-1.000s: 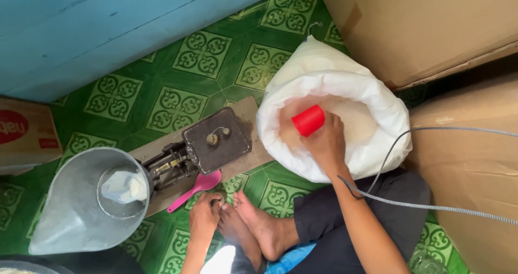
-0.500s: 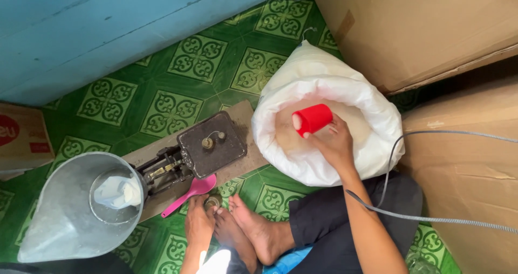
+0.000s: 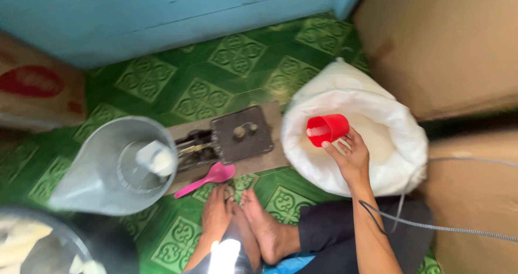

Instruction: Scooping white powder from a large sack into a funnel for packaging into small bags.

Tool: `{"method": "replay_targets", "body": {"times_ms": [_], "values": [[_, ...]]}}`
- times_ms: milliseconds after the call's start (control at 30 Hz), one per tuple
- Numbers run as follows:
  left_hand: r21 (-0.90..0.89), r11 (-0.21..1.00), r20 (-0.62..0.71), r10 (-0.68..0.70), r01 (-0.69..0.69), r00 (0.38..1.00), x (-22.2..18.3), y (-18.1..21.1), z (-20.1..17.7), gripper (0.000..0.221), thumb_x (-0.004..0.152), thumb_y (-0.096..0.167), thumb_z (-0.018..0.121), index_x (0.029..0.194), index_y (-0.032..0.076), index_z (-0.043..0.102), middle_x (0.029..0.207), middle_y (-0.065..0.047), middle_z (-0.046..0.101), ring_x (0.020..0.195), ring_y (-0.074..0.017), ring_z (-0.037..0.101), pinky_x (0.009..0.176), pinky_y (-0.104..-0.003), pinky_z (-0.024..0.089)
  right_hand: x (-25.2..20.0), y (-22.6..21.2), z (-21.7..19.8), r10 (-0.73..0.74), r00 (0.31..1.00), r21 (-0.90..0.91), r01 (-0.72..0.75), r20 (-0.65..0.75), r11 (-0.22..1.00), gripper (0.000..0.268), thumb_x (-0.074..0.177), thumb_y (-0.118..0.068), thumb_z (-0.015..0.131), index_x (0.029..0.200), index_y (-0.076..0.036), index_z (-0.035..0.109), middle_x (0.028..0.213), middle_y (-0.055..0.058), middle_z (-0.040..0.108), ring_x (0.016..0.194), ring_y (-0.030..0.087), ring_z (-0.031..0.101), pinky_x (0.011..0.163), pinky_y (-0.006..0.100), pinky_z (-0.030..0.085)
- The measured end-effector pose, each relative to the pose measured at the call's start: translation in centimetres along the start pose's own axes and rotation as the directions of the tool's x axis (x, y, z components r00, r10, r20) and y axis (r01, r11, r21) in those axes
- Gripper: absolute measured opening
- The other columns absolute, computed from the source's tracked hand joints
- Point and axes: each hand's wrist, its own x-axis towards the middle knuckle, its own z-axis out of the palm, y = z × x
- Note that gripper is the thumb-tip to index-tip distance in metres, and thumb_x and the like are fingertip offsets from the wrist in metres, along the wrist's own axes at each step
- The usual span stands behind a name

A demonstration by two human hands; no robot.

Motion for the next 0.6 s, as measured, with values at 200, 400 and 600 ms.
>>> {"method": "replay_targets", "body": {"times_ms": [200,400,600], "values": [[-0.209,0.973,-0.142,-0.129,0.098,0.981,-1.7,-2.7,3.6,0.079,0.075,0.017,0.069,0.144,0.004,0.032,0.137,-0.020,0.046,0.116,-0.0403,0.054,0.093,-0.046,0.049,-2.7,-3.5,7.3,-0.115,0.971,0.110,0.093,0.210,0.989,0.066,0.073,0.001,0.072,0.134,0.004,0.047,0.119,0.013,0.056,0.108,0.018,0.054,0.094,0.028,0.046],[-0.413,0.888,-0.133,-0.279,0.203,0.951,-3.4,-3.8,5.4,0.053,0.081,0.031,0.071,0.122,0.006,0.049,0.107,-0.010,0.060,0.084,-0.0255,0.065,0.073,-0.036,0.054,-5.5,-7.9,14.6,-0.186,0.881,0.238,0.087,0.435,0.967,0.068,0.073,0.007,0.068,0.136,0.005,0.044,0.129,0.018,0.054,0.113,0.023,0.055,0.098,0.033,0.046],[-0.464,0.886,-0.224,-0.130,0.012,0.966,-3.9,-4.1,4.6,0.022,0.086,0.019,0.062,0.103,0.006,0.056,0.099,-0.011,0.056,0.082,-0.0271,0.058,0.073,-0.037,0.050,-6.7,-10.1,19.7,-0.262,0.820,0.138,0.223,0.509,0.965,0.078,0.068,0.005,0.073,0.139,0.005,0.040,0.131,0.018,0.053,0.116,0.023,0.055,0.103,0.033,0.046]]}}
